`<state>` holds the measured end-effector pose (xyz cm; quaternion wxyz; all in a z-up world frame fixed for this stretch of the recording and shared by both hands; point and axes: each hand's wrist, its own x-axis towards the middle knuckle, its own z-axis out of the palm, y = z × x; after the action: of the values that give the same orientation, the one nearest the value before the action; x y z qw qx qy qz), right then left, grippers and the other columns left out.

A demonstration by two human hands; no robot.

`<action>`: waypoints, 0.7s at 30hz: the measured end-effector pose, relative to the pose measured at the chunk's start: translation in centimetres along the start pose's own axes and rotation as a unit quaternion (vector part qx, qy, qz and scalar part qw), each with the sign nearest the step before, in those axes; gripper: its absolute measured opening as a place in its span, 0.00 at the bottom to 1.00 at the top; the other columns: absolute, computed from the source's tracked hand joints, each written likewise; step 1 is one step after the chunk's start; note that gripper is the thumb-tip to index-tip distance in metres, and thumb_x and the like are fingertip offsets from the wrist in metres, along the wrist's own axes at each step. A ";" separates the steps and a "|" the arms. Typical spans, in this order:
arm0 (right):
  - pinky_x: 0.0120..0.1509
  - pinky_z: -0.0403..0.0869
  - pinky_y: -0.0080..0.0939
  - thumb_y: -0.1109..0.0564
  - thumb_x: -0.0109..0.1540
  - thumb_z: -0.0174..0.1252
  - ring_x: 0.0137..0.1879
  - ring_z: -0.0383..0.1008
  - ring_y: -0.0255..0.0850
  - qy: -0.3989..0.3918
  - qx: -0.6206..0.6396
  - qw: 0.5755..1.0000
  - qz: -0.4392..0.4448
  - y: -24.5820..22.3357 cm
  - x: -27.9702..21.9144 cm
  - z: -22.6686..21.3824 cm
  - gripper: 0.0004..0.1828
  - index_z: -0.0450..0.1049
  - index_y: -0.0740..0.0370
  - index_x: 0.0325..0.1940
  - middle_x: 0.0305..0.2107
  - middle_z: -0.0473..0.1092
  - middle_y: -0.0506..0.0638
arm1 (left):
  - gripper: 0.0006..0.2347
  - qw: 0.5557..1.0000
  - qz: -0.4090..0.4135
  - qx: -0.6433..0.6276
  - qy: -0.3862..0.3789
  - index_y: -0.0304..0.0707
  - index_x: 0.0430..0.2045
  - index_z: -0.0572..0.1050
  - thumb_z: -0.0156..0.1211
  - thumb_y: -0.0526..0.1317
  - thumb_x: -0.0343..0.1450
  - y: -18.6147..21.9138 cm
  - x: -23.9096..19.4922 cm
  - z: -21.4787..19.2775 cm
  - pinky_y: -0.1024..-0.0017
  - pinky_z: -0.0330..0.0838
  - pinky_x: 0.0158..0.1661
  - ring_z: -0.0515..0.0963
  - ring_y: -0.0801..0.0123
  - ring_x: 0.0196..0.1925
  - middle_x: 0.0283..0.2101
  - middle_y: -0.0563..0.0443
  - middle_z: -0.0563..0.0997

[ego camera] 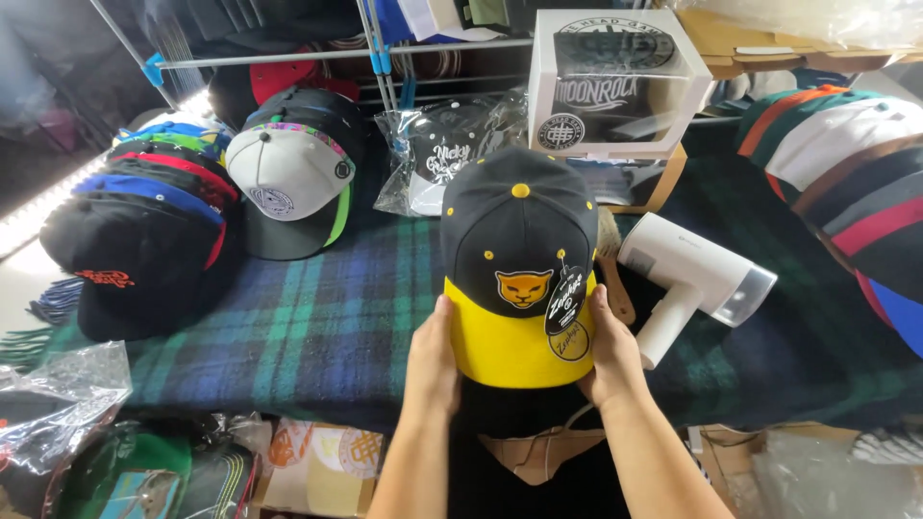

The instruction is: The person cleans a black and yellow baseball cap using a brush and a hairdryer. They brush the cap's surface and then apply heat with the hairdryer. Finally, they place the cap onto a wooden head-shaped form to shape it.

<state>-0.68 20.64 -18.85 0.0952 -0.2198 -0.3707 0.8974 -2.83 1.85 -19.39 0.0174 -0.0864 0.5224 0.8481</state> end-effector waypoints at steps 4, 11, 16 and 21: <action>0.60 0.74 0.56 0.38 0.67 0.49 0.54 0.76 0.56 -0.007 -0.004 0.993 0.117 -0.5 -0.1 0.6 0.26 0.72 0.58 0.58 0.50 0.75 0.58 | 0.24 0.991 -0.117 -0.060 0.026 0.28 0.60 0.73 0.40 0.47 0.76 3.6 -4.1 3.1 0.59 0.76 0.60 0.80 0.51 0.59 0.59 0.36 0.81; 0.64 0.72 0.51 0.36 0.62 0.51 0.57 0.74 0.53 -0.012 -0.064 0.993 0.094 -0.6 0.3 -0.2 0.33 0.71 0.62 0.61 0.53 0.74 0.58 | 0.25 0.985 -0.126 -0.119 -0.005 0.27 0.59 0.73 0.45 0.49 0.73 1.8 -3.0 1.8 0.57 0.75 0.58 0.79 0.49 0.57 0.58 0.36 0.80; 0.56 0.77 0.59 0.36 0.63 0.52 0.52 0.76 0.56 -0.129 0.011 0.988 0.087 0.4 1.2 -1.5 0.34 0.69 0.61 0.64 0.51 0.74 0.61 | 0.25 0.980 -0.156 -0.117 -0.034 0.29 0.58 0.73 0.45 0.51 0.74 1.9 -2.8 1.6 0.58 0.77 0.53 0.80 0.49 0.55 0.56 0.35 0.80; 0.55 0.71 0.43 0.58 0.61 0.59 0.55 0.71 0.47 -0.096 -0.093 0.989 -0.059 -1.7 3.7 -4.4 0.20 0.69 0.58 0.58 0.51 0.69 0.54 | 0.15 0.973 0.099 0.208 -0.004 0.38 0.45 0.79 0.53 0.47 0.73 -0.5 0.8 -2.5 0.73 0.68 0.54 0.78 0.71 0.51 0.47 0.51 0.83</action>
<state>-1.85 25.80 -21.64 0.0909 -0.1188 -0.4720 0.8688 -3.19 -0.14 -21.06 -0.0470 -0.0251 0.6932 0.7188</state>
